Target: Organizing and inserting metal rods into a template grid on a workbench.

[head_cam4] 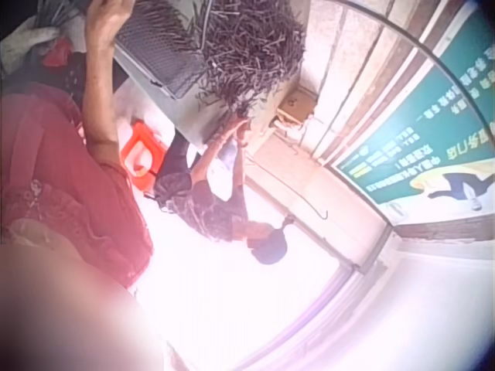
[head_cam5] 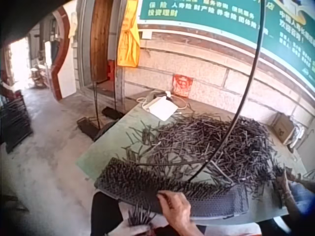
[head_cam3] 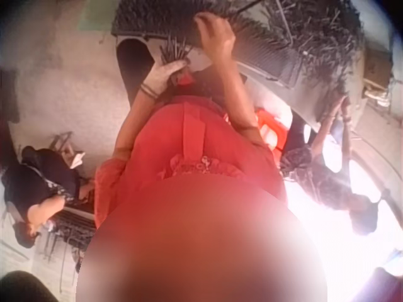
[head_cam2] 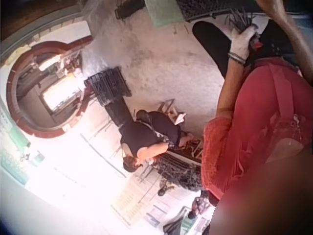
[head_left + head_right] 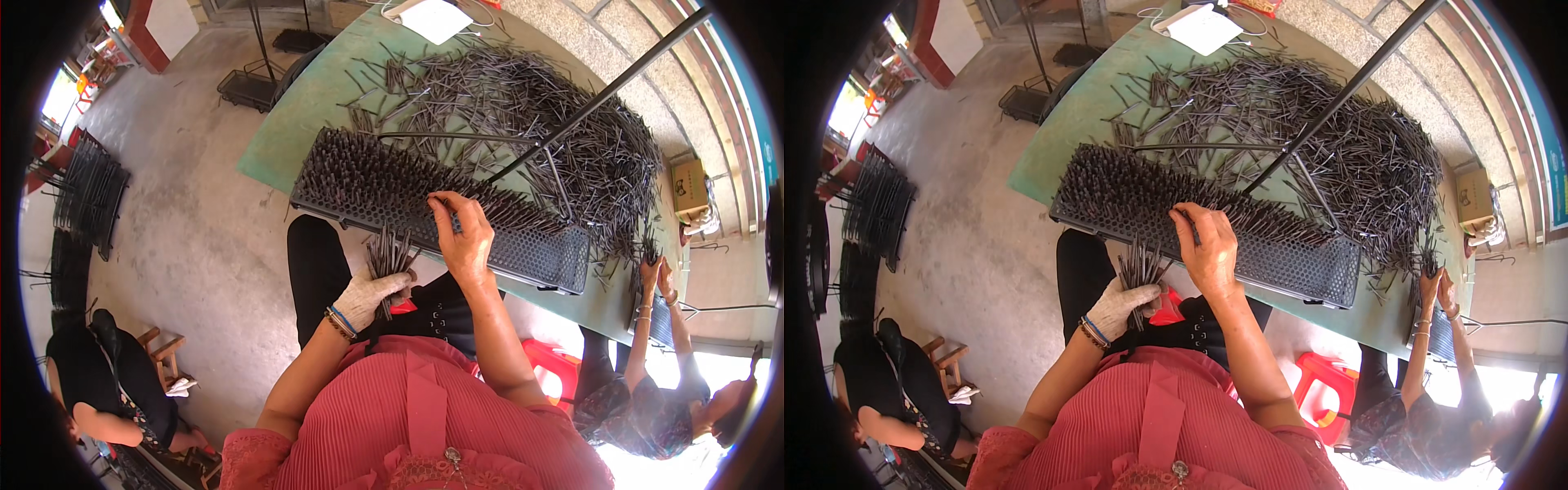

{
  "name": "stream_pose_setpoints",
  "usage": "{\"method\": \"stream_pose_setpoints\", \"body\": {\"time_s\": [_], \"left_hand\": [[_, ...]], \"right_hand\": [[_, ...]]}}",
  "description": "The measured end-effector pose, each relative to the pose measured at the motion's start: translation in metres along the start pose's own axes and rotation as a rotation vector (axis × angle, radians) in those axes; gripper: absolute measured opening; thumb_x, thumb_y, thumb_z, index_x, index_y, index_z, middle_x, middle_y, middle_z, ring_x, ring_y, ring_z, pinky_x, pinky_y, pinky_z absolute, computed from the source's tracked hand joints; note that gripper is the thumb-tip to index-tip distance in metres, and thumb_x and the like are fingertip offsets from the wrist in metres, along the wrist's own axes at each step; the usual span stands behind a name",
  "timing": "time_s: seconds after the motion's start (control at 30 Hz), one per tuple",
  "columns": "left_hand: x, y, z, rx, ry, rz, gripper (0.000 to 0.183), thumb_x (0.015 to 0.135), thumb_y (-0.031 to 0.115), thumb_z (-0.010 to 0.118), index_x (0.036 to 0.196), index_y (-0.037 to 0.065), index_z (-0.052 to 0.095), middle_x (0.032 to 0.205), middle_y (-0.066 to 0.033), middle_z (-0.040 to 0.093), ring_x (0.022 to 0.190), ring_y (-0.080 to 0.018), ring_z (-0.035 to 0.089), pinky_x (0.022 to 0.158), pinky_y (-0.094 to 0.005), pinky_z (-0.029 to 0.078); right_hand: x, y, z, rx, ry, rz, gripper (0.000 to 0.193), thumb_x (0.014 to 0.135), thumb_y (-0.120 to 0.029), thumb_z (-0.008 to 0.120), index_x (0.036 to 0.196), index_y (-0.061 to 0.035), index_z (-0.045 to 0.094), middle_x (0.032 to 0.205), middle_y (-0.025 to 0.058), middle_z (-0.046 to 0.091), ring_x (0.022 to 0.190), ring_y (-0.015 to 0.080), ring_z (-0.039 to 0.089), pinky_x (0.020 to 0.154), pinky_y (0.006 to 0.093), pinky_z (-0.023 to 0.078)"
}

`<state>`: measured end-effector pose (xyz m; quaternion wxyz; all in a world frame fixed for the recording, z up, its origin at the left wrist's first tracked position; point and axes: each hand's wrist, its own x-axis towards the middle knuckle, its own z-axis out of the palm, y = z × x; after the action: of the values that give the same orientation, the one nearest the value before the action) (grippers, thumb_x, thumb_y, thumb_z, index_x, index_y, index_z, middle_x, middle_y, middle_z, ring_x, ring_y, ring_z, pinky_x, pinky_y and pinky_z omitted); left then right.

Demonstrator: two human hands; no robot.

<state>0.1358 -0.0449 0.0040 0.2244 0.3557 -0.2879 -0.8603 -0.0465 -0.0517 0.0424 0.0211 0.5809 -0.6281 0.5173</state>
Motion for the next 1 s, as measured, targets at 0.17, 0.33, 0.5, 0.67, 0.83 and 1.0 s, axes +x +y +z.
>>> {"method": "stream_pose_setpoints", "body": {"time_s": [0.17,0.33,0.5,0.67,0.83,1.0], "left_hand": [[0.0006,0.0005,0.0004,0.01,-0.011,-0.001,0.022,0.088,0.012,0.068,0.103,-0.004,0.063,0.085,-0.0076,0.066,0.072,-0.0142,0.061,0.069,-0.0266,0.052],[0.0016,-0.0008,-0.0016,-0.001,-0.024,0.014,0.021,0.088,0.011,0.068,0.102,-0.003,0.064,0.085,-0.007,0.066,0.072,-0.0137,0.061,0.068,-0.0262,0.052],[0.0018,-0.0021,-0.0024,-0.013,0.011,0.0,0.021,0.087,0.011,0.069,0.102,-0.003,0.064,0.087,-0.0074,0.067,0.072,-0.0137,0.062,0.068,-0.0259,0.053],[0.002,-0.0032,-0.0021,-0.01,0.013,0.002,0.02,0.087,0.012,0.069,0.102,-0.002,0.065,0.086,-0.0063,0.067,0.072,-0.0132,0.062,0.067,-0.0258,0.052],[0.0006,0.0006,0.0008,0.107,-0.086,-0.002,0.019,0.088,0.015,0.069,0.1,0.0,0.066,0.085,-0.0045,0.066,0.073,-0.0118,0.062,0.067,-0.0252,0.05],[0.0011,-0.0018,-0.0001,0.038,-0.049,0.023,0.021,0.088,0.016,0.069,0.101,0.001,0.066,0.087,-0.0045,0.067,0.075,-0.0123,0.062,0.067,-0.0252,0.051]], "right_hand": [[0.0008,0.0012,0.0036,-0.052,-0.051,-0.086,0.018,0.082,-0.004,0.074,0.099,-0.0039,0.067,0.087,0.0093,0.069,0.076,0.0242,0.065,0.069,0.0329,0.052],[-0.0027,0.005,0.0065,-0.073,-0.084,-0.096,0.019,0.079,-0.005,0.076,0.097,-0.0041,0.068,0.087,0.0092,0.07,0.077,0.0259,0.064,0.07,0.0345,0.052],[-0.0041,0.002,0.0075,-0.076,-0.101,-0.099,0.019,0.078,-0.005,0.076,0.096,-0.0041,0.069,0.089,0.0093,0.07,0.078,0.0261,0.065,0.07,0.0352,0.052],[-0.0036,0.0018,0.0075,-0.052,-0.147,-0.014,0.017,0.078,-0.005,0.076,0.094,-0.0041,0.07,0.091,0.0094,0.07,0.079,0.0261,0.065,0.071,0.0341,0.052],[-0.0049,0.0008,0.008,-0.043,-0.16,-0.102,0.017,0.077,-0.005,0.077,0.092,-0.0024,0.071,0.093,0.0101,0.07,0.081,0.0266,0.065,0.072,0.0342,0.053],[-0.0068,-0.0017,0.0066,-0.048,-0.144,-0.129,0.017,0.077,-0.003,0.077,0.092,-0.0007,0.071,0.093,0.011,0.07,0.082,0.027,0.066,0.072,0.0336,0.053]]}}
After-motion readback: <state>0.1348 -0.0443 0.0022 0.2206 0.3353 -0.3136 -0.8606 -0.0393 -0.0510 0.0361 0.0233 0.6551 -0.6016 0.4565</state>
